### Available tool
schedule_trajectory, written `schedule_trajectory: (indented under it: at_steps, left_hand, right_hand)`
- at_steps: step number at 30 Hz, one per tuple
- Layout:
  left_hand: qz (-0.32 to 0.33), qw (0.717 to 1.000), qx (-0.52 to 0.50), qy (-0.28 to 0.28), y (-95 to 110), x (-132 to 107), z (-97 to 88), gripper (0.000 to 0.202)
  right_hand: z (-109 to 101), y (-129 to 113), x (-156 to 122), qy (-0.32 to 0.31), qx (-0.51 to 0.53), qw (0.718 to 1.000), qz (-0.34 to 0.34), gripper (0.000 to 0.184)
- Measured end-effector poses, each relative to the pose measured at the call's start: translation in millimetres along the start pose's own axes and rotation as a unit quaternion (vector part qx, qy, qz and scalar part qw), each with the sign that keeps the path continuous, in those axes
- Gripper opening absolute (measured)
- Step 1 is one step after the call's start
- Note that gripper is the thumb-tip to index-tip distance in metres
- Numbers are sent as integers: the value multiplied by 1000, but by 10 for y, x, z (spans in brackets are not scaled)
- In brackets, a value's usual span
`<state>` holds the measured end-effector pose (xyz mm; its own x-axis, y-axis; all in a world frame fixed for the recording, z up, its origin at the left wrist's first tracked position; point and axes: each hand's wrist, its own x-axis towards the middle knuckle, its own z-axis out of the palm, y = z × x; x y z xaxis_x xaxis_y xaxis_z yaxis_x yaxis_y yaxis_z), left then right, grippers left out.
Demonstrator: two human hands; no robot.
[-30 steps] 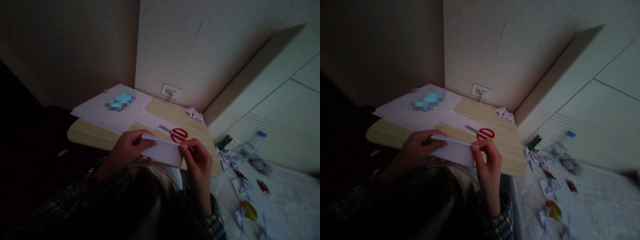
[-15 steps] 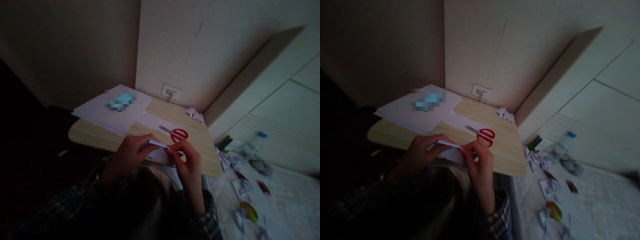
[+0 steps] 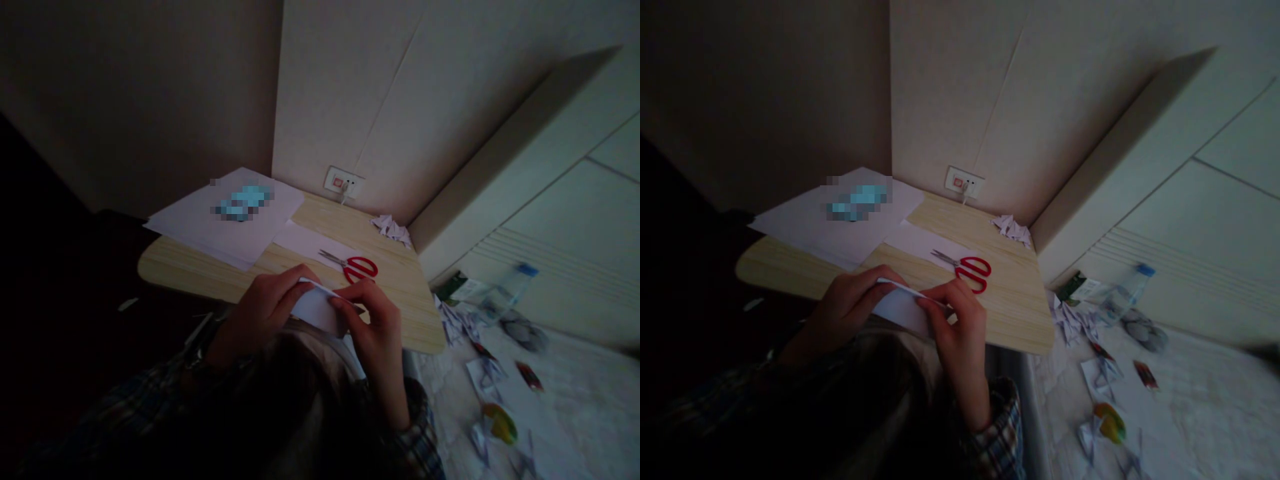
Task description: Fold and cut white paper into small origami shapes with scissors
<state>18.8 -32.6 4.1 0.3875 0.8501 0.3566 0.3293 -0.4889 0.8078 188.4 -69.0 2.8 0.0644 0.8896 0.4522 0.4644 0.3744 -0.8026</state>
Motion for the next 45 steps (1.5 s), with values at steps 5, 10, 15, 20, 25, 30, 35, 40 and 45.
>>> schedule_trajectory:
  at_steps: [5, 10, 15, 20, 25, 30, 35, 40, 45]
  left_hand:
    - [1, 1000, -7, -6, -2, -15, -18, 27]
    - [-10, 1000, 1, 6, -9, -8, -8, 34]
    - [-9, 1000, 21, -11, -38, 7, 11, 30]
    - [-64, 994, -91, 6, -91, 24, 50, 19]
    - [-141, 954, -245, -99, -140, 51, 108, 18]
    - [-134, 962, -236, -37, -156, 75, 76, 20]
    - [-104, 975, -195, -2, -153, 86, 33, 25]
    - [-76, 983, -165, -3, -146, 95, 29, 28]
    - [-55, 992, -111, 10, -155, 91, 59, 31]
  right_hand:
    - [-2, 10, -5, -1, 4, 1000, 4, 10]
    - [-2, 10, 11, -1, -14, 1000, -4, 12]
    - [30, -1, 8, -57, -10, 998, -14, 14]
    - [72, 19, -12, -17, 0, 998, 56, 17]
    - [89, 74, -19, 83, 60, 987, 122, 21]
    - [100, 92, -14, 36, 128, 982, 137, 25]
    - [85, 114, -5, -31, 228, 957, 179, 26]
    - [61, 141, 0, -28, 227, 954, 192, 28]
    - [94, 141, -9, 5, 154, 973, 171, 31]
